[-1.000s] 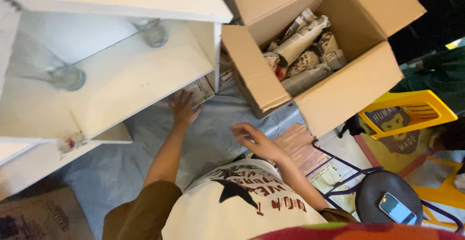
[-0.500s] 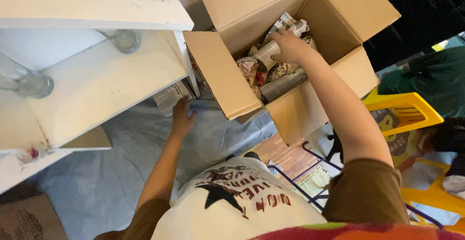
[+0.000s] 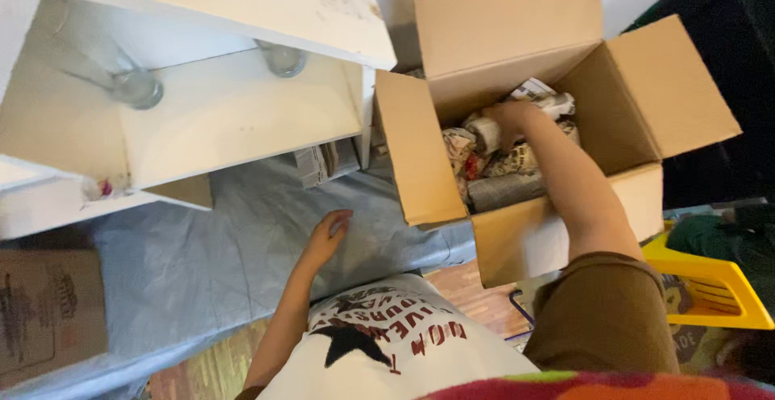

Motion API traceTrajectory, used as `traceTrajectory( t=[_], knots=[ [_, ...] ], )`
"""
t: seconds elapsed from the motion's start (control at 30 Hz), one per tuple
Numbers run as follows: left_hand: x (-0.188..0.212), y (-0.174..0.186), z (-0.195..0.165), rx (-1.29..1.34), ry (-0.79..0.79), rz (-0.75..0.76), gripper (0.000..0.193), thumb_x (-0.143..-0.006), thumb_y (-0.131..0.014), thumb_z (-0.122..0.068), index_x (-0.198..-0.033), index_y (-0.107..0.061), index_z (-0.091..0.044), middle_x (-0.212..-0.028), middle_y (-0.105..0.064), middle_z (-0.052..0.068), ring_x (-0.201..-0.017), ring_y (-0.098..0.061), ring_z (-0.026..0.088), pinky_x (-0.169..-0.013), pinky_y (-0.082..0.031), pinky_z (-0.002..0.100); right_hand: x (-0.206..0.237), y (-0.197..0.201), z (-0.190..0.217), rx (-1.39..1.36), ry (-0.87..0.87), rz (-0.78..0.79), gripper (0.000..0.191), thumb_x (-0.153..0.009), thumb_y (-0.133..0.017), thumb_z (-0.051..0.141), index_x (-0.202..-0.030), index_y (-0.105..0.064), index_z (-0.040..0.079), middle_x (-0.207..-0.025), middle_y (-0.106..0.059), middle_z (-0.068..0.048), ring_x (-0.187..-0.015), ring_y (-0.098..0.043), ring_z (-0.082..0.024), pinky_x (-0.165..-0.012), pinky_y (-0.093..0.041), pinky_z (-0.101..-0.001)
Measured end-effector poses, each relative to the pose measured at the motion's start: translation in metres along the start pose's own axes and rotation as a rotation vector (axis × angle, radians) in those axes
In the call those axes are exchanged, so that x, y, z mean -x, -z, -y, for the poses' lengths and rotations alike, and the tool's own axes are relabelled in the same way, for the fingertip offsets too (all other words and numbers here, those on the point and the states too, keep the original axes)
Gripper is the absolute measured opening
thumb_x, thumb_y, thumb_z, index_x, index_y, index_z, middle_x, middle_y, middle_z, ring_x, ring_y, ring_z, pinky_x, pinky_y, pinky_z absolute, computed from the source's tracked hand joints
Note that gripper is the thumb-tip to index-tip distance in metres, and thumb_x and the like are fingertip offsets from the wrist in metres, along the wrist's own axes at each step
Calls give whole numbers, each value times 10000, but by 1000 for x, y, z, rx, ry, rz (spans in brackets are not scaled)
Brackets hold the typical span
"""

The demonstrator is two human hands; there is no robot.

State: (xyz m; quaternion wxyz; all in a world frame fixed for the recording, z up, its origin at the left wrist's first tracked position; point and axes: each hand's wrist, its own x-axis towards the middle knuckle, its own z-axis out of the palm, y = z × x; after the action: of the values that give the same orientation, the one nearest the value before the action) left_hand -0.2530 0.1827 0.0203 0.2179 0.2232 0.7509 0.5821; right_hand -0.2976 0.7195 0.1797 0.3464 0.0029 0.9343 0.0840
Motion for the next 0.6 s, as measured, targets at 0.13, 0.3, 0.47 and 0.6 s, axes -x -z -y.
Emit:
traceTrajectory(
  t=[0.13, 0.3, 0.47, 0.6],
  knots=[
    [19, 25, 11, 33, -2, -28, 345, -992, -582, -113, -1329, -617, -46, -1360, -652, 109, -1279, -614, 244, -1083, -469, 347, 44, 28, 0, -349, 110, -312, 1023, -435, -1004, 254, -1345, -560, 105, -1291, -675, -179, -1202, -630, -359, -1040, -510, -441],
    [24, 53, 1, 44, 10, -61, 309, -1027, -570, -155, -1311, -628, -49, -1334, -672, 103, -1278, -624, 238, -1097, -470, 359, 118, 54, 7, -719, 150, -604, 903, -545, -906, 204, -1382, -587, 90, -1246, -717, -142, -1124, -679, -256, -1007, -539, -399],
    [21, 61, -20, 35, 20, 4, 315, -1015, -568, -172, -1301, -638, -61, -1330, -678, 85, -1279, -624, 228, -1096, -468, 355, 200, 65, 23, -1049, 212, -767, 753, -606, -900, 176, -1302, -636, 61, -1230, -702, -85, -1111, -664, -198, -961, -565, -365],
    [12, 61, -50, 65, -71, 103, 302, -1039, -571, -201, -1302, -642, -73, -1331, -680, 81, -1277, -617, 227, -1092, -466, 363, 255, 57, 41, -1042, 473, -1077, 704, -740, -870, 168, -1365, -555, 98, -1290, -617, -26, -1199, -605, -165, -1072, -516, -331]
  ],
)
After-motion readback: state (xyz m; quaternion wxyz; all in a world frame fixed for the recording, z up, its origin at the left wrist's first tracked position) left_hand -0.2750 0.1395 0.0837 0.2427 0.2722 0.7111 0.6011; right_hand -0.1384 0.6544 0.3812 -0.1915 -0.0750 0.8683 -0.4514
